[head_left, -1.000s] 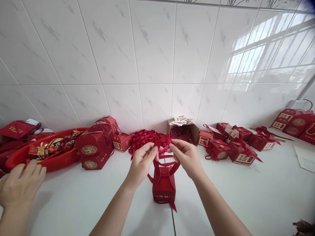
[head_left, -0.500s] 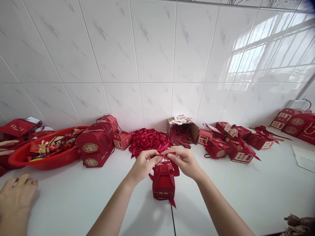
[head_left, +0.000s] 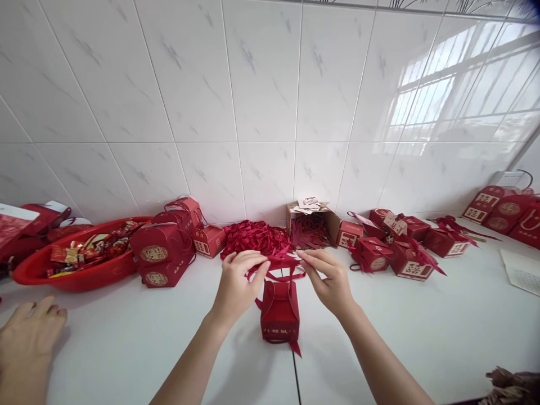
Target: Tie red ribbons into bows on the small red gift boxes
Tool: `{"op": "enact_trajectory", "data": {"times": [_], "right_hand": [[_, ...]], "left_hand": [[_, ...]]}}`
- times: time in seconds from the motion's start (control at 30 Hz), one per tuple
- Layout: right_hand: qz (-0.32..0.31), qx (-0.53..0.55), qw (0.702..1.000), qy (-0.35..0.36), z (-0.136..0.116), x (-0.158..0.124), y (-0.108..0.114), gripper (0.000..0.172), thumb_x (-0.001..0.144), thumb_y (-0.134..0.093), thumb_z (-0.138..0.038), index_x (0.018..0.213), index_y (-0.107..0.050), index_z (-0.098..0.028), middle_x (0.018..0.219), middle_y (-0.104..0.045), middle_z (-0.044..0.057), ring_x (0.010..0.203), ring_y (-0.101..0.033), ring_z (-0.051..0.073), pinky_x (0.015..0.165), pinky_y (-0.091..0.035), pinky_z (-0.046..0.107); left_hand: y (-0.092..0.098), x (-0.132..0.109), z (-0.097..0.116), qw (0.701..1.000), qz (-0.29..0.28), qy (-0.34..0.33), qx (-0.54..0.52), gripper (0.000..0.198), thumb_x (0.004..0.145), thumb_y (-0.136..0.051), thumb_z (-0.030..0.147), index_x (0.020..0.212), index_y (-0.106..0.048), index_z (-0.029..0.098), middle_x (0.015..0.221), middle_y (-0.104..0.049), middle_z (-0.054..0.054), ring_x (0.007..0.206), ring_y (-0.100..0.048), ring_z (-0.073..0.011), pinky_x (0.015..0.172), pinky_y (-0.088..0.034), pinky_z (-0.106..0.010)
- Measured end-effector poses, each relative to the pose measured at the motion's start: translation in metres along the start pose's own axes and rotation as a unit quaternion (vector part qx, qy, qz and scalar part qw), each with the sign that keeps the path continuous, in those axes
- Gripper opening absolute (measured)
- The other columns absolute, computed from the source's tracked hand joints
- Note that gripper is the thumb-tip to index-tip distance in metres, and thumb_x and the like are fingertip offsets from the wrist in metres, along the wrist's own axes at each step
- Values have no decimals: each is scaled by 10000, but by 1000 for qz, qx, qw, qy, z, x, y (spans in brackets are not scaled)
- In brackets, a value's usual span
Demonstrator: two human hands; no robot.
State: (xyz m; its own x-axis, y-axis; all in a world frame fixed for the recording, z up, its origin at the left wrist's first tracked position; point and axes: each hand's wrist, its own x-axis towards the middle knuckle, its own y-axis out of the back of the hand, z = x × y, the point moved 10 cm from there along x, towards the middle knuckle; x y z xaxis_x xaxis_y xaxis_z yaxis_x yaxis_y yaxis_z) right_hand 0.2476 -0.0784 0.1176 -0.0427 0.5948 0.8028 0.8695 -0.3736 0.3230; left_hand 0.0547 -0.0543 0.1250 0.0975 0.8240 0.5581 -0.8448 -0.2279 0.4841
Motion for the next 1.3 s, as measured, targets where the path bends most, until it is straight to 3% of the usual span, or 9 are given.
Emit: {"op": "enact_trajectory", "data": {"times": [0.17,0.3,0.4,0.57,0.7,0.8,0.93,1.17,1.3], "right_hand": [[36,-6,983,-179,55,-50,39,228,874,-572,-365,854,-756,-232,798,-702,66,738,-628,219,673,-472,320],[20,-74,943,-324,114,-110,69,330,796,-600,-503,634,-693,-232,610,-622,40,589,-529,203,553,-394,311],[-7,-63,910,-409,147,-144,69,306,714,-658,-531,610,-693,-246,661,-654,49,605,-537,220,553,-402,327],[55,-72,932,-350,132,-129,52,415,719,-694,-462,1082,-690,-260,1078,-655,90,913,-598,272,698,-488,374],[-96,29,951,-291,100,-105,-18,393,839,-603,-442,1190,-638,-267,1215,-606,96,1106,-571,270,920,-479,428],[-222,73,940,-250,77,-102,-66,598,813,-640,-468,1361,-498,-274,1445,-432,94,1330,-401,288,1079,-367,466],[-288,101,925,-226,65,-98,-94,709,800,-660,-438,1431,-401,-241,1518,-309,102,1388,-320,273,1120,-333,432],[-260,93,934,-226,67,-88,-93,642,778,-685,-388,1365,-485,-224,1407,-423,113,1307,-414,265,1089,-378,414],[-279,102,924,-240,71,-102,-100,599,852,-582,-487,1382,-476,-227,1492,-306,108,1373,-321,277,1117,-333,428]], "left_hand": [[56,-31,-48,978,102,31,177,210,814,-554,388,748,-701,253,870,-746,-44,856,-666,-273,901,-433,-371],[86,-75,-141,924,27,275,263,217,772,-544,412,726,-684,253,793,-746,-44,792,-671,-334,807,-450,-440],[82,-99,-174,901,-18,337,271,204,735,-565,347,614,-689,240,749,-746,-65,767,-683,-355,804,-440,-495],[35,-88,-153,951,-4,256,175,212,767,-574,384,852,-713,248,1167,-669,-93,1162,-565,-331,983,-388,-479],[-21,-76,-126,971,-57,227,-52,316,801,-590,437,1023,-647,219,1157,-662,-97,1147,-579,-279,985,-431,-395],[-46,-73,-114,967,-75,220,-102,336,783,-626,404,1058,-618,211,1172,-645,-99,1125,-588,-267,985,-440,-390],[-57,-75,-112,968,-74,214,-104,348,768,-635,355,1085,-592,221,1224,-603,-94,1148,-562,-267,970,-450,-400],[-61,-78,-116,963,-81,229,-114,372,767,-628,333,1116,-558,226,1246,-573,-94,1136,-555,-269,952,-451,-407],[-65,-81,-120,958,-85,248,-118,436,773,-626,346,1175,-506,229,1276,-541,-103,1165,-530,-263,963,-439,-396]]}}
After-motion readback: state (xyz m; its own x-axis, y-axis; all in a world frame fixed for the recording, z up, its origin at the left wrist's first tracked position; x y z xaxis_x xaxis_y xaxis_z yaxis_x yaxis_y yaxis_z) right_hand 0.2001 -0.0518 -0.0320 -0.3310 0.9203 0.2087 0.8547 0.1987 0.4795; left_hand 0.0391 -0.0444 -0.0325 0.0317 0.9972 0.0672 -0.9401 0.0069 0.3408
